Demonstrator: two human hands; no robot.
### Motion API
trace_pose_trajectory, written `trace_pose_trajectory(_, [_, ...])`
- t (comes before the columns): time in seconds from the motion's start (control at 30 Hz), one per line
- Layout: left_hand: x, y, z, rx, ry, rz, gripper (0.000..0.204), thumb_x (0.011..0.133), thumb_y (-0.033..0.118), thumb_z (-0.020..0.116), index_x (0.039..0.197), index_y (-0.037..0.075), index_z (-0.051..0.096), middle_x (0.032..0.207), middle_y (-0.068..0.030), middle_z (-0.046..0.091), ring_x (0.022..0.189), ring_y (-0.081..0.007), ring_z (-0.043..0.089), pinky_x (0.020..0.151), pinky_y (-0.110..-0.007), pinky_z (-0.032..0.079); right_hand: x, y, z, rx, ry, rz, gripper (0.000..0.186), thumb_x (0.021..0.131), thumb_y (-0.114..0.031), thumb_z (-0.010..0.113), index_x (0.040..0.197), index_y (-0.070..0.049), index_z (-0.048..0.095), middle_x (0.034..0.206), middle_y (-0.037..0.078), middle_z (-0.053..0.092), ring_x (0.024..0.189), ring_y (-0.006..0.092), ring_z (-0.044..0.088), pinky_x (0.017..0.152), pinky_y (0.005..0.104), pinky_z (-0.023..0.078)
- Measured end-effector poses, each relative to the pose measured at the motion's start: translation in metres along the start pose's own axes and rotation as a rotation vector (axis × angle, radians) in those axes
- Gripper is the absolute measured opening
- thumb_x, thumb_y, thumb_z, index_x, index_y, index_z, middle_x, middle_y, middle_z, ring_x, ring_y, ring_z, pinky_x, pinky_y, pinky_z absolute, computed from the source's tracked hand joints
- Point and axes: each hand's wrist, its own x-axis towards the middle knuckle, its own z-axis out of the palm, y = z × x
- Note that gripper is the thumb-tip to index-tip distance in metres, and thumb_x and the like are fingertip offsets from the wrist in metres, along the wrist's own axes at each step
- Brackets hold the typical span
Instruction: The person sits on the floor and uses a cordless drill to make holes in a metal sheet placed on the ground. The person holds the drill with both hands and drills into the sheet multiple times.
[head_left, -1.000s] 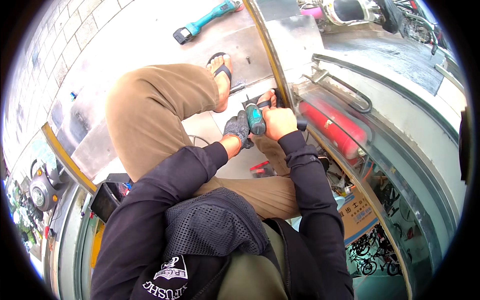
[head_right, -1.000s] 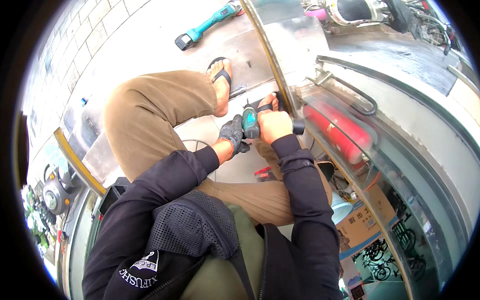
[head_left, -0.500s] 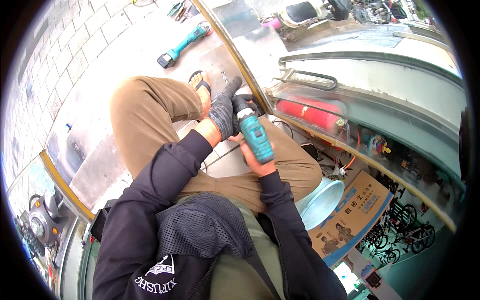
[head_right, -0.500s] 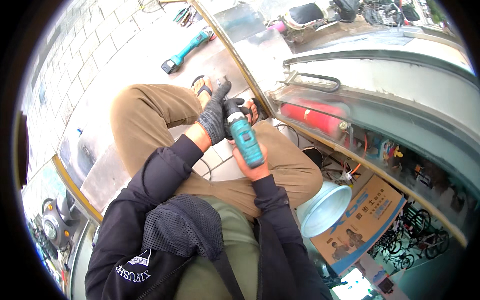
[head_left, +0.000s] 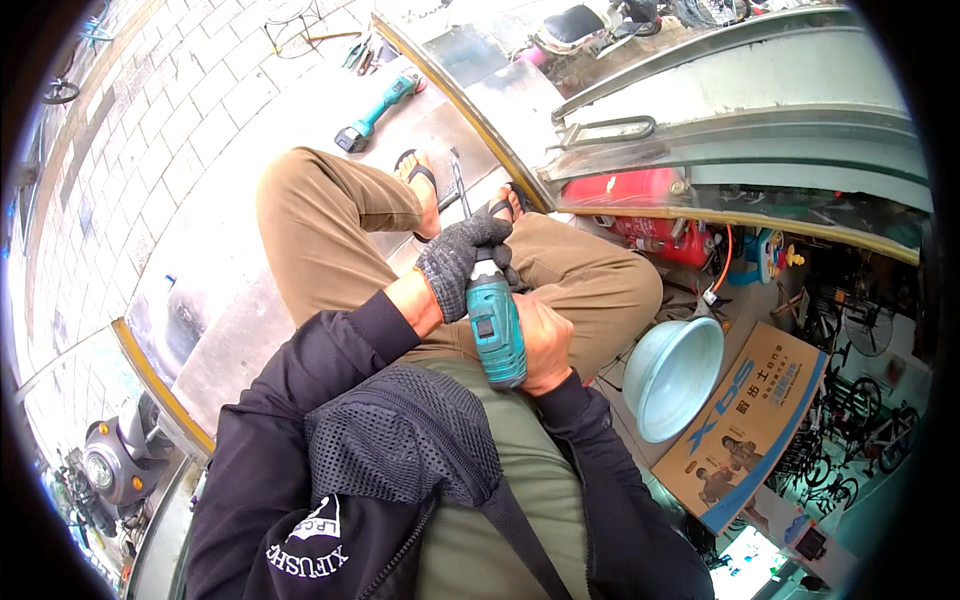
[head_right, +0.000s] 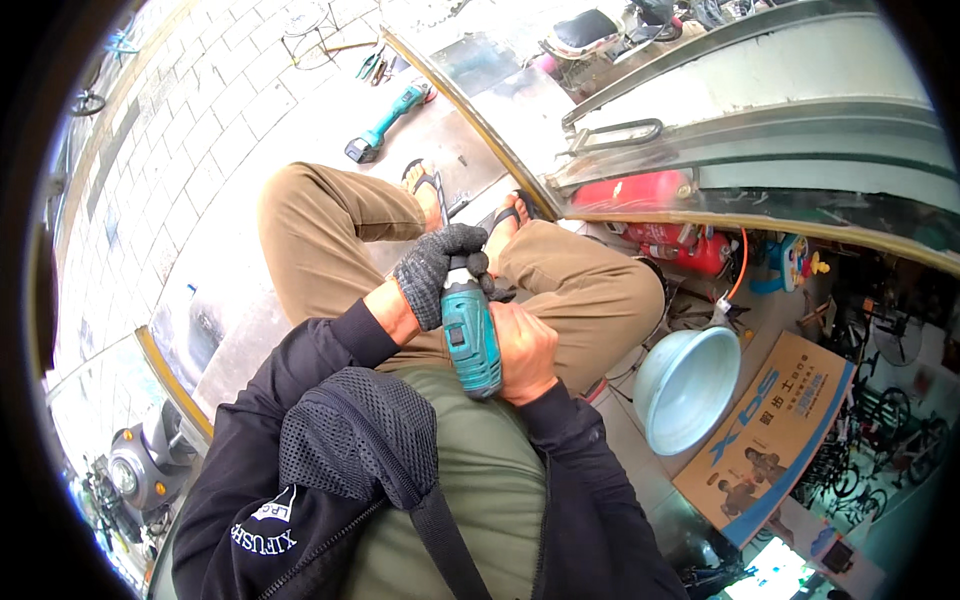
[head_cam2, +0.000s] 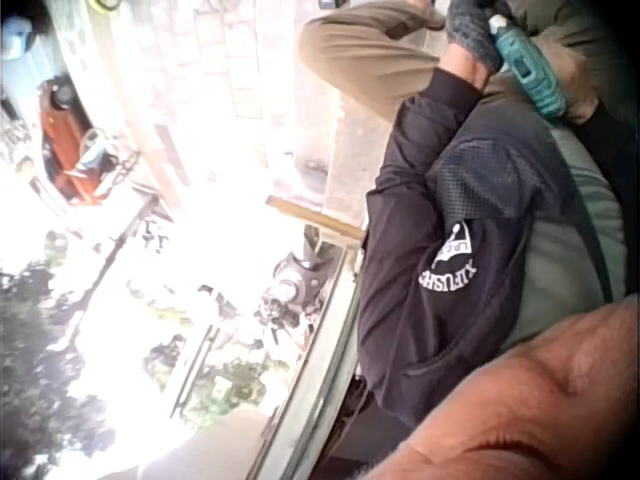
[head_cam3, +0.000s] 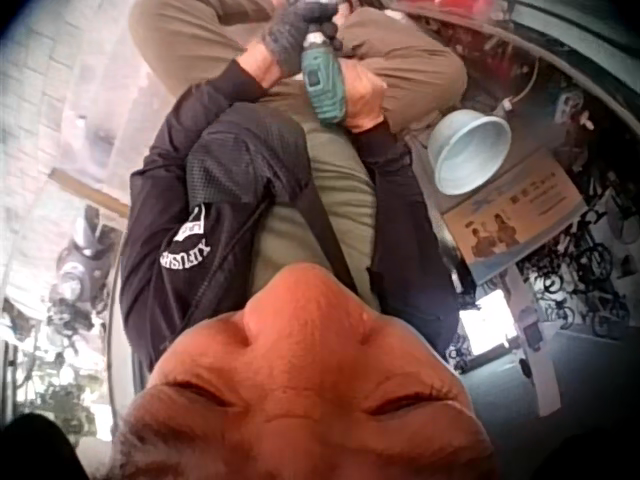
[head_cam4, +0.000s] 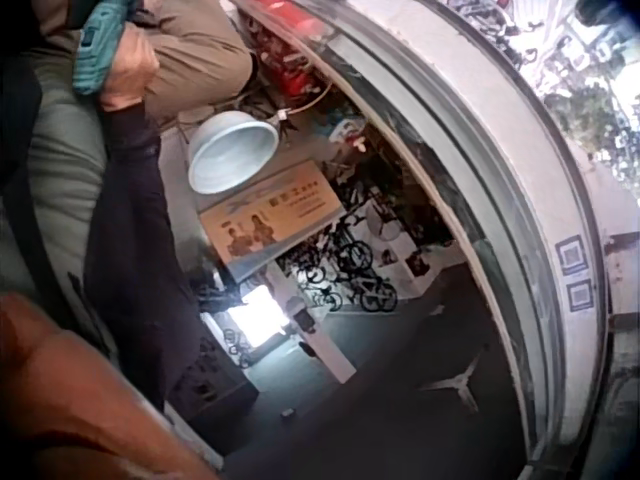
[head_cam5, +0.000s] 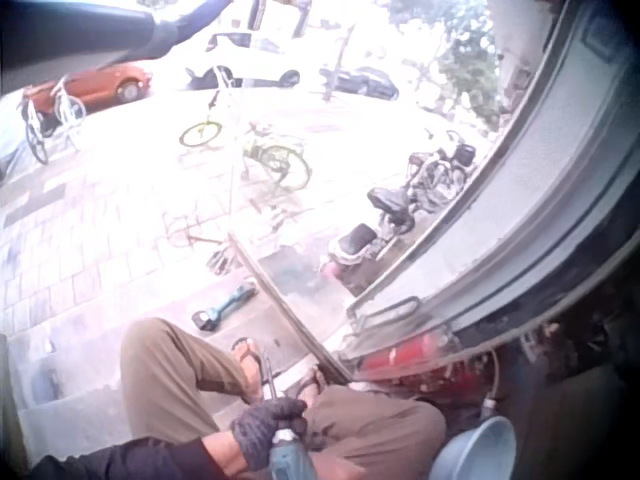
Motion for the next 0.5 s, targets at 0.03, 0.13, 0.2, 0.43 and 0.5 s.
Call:
trace_pose_trajectory(0.03, [-0.005,-0.006,0.0,0.011,-0.002,-0.011,0.013,0.1,0.023,0.069,0.103,0.01,0.065,0.074,-0.0073,0.07,0.064,-0.0309,0.07,0.065,-0.045,0.062,-0.008,-0.003,-0.001,-0.011,0.02,0.014,0.03,0.08,-0.02,0.083,0.099,-0.003,0.068,0.078,0.013,0.067,0.067,0.0337,0.069,0.061,0.0426,0.055])
trace_pose_trajectory(0.13, [-0.007,-0.014,-0.004,0.003,-0.051,-0.042,0.012,0.101,0.024,0.068,0.103,0.013,0.065,0.073,-0.0075,0.07,0.065,-0.0327,0.071,0.066,-0.048,0.062,-0.024,0.0,0.002,-0.05,0.042,-0.004,0.032,0.079,-0.021,0.084,0.1,-0.003,0.068,0.079,0.013,0.068,0.068,0.0331,0.069,0.062,0.0419,0.055])
trace_pose_trajectory(0.2, [-0.009,-0.015,-0.001,0.035,-0.054,-0.01,0.012,0.101,0.024,0.069,0.101,0.013,0.065,0.073,-0.0072,0.07,0.066,-0.0329,0.071,0.067,-0.049,0.063,-0.028,0.0,0.004,-0.058,0.054,0.0,0.032,0.079,-0.021,0.084,0.1,-0.003,0.067,0.079,0.013,0.068,0.069,0.0329,0.07,0.063,0.0416,0.056])
trace_pose_trajectory(0.43, [-0.009,-0.019,0.009,0.088,-0.056,-0.02,0.014,0.1,0.024,0.07,0.098,0.011,0.066,0.073,-0.0069,0.07,0.064,-0.0297,0.071,0.064,-0.045,0.062,-0.033,-0.004,0.002,-0.066,0.099,0.029,0.034,0.08,-0.021,0.084,0.103,-0.002,0.068,0.081,0.013,0.069,0.071,0.0335,0.071,0.064,0.0414,0.057])
trace_pose_trajectory(0.5, [-0.009,-0.022,0.013,0.125,-0.03,-0.013,0.016,0.1,0.026,0.07,0.097,0.011,0.068,0.072,-0.0069,0.07,0.063,-0.0286,0.071,0.062,-0.043,0.061,-0.033,-0.005,0.002,-0.064,0.115,0.037,0.035,0.08,-0.021,0.083,0.105,-0.001,0.068,0.083,0.014,0.071,0.072,0.0339,0.071,0.066,0.0415,0.057])
